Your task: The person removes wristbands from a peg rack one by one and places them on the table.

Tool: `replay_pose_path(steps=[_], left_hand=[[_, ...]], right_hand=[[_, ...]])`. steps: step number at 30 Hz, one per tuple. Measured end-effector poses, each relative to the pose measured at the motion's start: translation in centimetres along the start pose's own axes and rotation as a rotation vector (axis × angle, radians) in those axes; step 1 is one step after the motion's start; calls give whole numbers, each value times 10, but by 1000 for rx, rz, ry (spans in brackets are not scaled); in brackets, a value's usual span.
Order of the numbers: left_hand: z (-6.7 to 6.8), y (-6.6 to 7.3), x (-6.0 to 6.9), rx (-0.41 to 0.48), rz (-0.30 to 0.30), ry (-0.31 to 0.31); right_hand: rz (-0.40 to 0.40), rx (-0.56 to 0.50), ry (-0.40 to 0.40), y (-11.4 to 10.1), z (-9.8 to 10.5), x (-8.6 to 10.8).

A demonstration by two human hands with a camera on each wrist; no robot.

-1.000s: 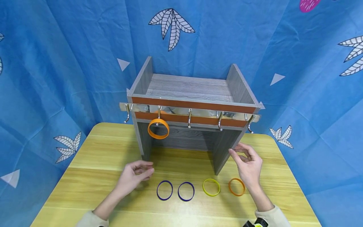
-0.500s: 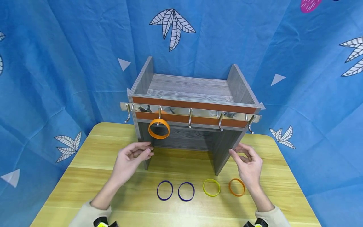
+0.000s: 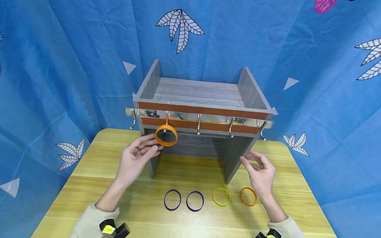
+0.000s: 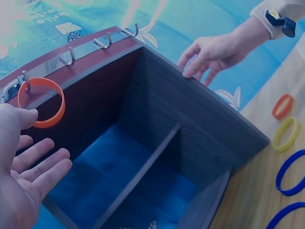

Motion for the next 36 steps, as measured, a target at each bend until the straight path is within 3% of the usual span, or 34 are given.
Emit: replay_pose_path(steps=[5,14,36], left_hand=[[-4,3,-6,36,6,32],[-8,7,-11,106,-70,56],[-12,20,-17,168,-145,53]], right_hand=[[2,-4,0,0,0,0],[9,0,-8,-1,0,0],[-1,-5,-6,-1,-1,0]])
Point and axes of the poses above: each hand's wrist, its own x-axis away from the middle knuckle, its own z-axis out of the back of the hand, y = z × x, the point moved 2 cm from there along -x, towards the middle knuckle, and after that the axes turned 7 degrees about -z, right-handed, at the moved point
